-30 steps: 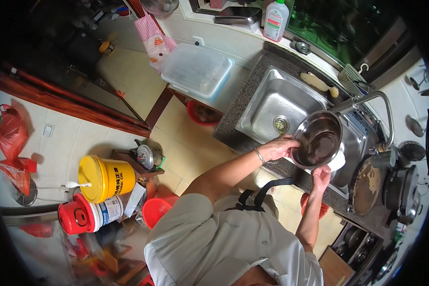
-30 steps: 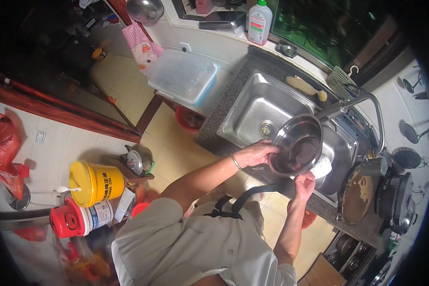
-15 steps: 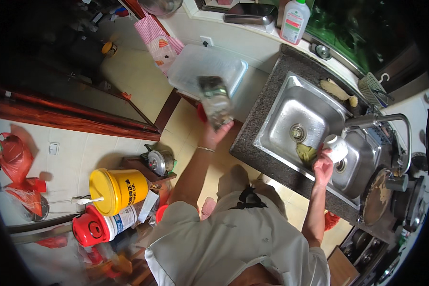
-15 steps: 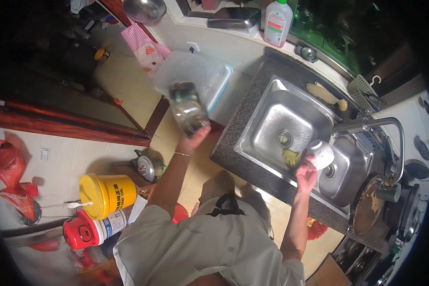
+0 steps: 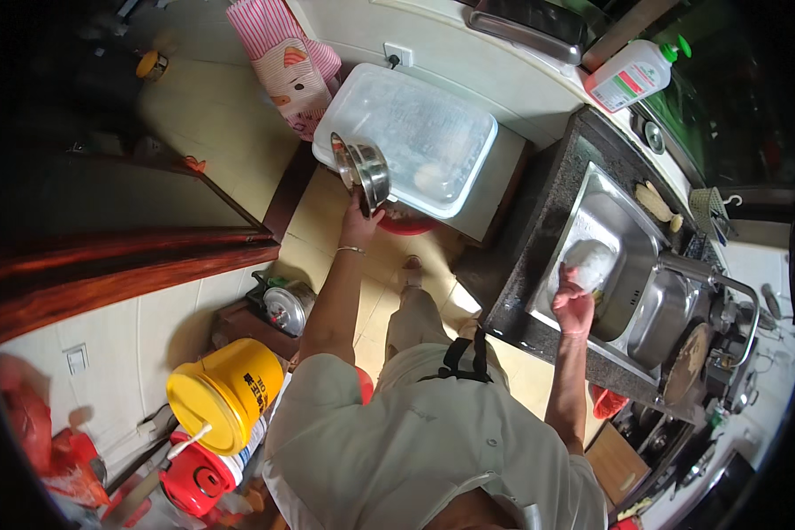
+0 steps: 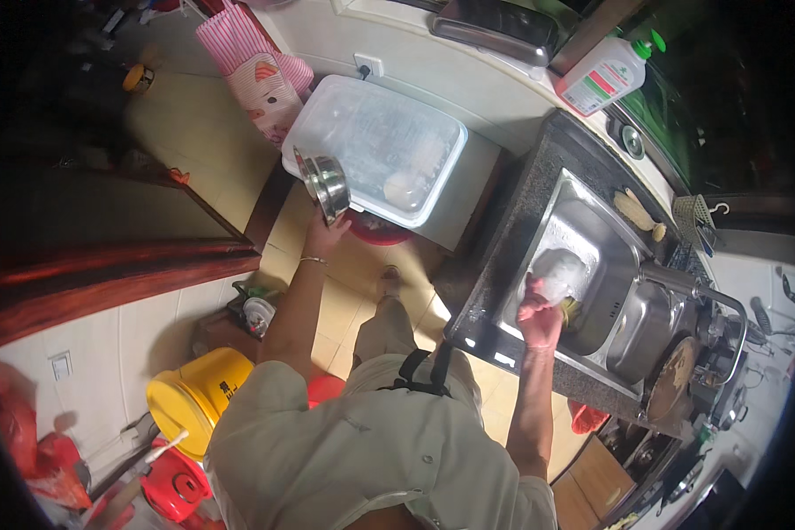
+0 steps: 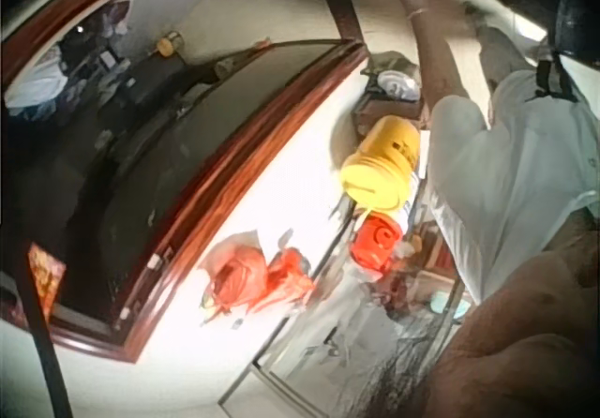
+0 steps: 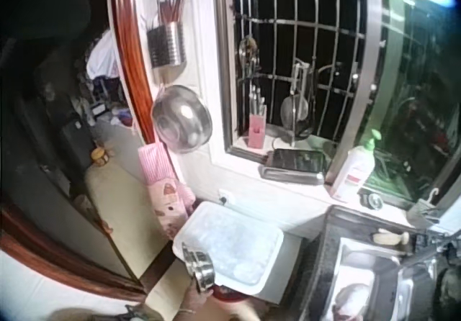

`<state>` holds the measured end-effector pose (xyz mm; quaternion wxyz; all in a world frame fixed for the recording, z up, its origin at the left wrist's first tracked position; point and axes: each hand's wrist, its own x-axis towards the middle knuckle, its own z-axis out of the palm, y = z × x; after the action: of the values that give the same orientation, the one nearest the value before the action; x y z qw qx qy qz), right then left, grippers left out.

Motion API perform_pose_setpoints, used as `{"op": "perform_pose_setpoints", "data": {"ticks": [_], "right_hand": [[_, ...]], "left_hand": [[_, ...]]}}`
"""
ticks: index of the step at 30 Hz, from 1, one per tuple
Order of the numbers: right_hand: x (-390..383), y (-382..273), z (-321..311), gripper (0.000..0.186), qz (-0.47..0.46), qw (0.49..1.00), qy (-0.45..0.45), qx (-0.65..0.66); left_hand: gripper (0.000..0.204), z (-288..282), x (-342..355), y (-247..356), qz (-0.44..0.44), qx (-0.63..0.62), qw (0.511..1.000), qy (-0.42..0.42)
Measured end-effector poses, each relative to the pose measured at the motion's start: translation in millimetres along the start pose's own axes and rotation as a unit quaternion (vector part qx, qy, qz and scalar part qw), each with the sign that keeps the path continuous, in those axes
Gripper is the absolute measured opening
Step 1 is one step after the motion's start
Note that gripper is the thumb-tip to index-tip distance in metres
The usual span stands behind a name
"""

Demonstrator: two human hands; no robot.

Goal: The person washes various kitchen items in a double-basin sink, including chopsticks, a ladle, a metal bowl, a small white bowl, and a cutting board. They rinse each item under running water and place them into a dish rack or storage area.

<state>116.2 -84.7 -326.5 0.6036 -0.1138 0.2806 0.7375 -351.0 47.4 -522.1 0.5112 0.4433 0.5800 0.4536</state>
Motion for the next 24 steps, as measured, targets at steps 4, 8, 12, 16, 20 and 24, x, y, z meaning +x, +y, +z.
{"op": "perform_pose_setpoints", "data": {"ticks": [4, 8, 12, 16, 20, 24], "right_hand": [[23, 56, 18, 0.046, -0.002, 0.989, 0.029, -0.143], [46, 93, 31, 0.047, -0.064, 0.943, 0.048, -0.324], [65, 115, 27, 0.04, -0.068, 0.85, 0.154, -0.5], [88, 140, 22, 0.036, -0.038, 0.778, 0.156, -0.607], [124, 149, 7, 0.032, -0.003, 0.741, 0.14, -0.657], [188, 147, -18, 0.031, -0.023, 0.646, 0.167, -0.745]], "left_hand": [[0.051, 24, 3, 61, -0.01, -0.14, 0.99, -0.025], [0.047, 4, 8, 73, -0.099, -0.3, 0.949, 0.016], [0.051, -9, 13, 104, -0.1, -0.353, 0.93, -0.022], [0.066, -21, 34, 145, -0.087, -0.522, 0.838, -0.131], [0.068, -5, 56, 226, -0.086, -0.507, 0.834, -0.199], [0.068, 7, 64, 272, -0.092, -0.488, 0.842, -0.21]]}}
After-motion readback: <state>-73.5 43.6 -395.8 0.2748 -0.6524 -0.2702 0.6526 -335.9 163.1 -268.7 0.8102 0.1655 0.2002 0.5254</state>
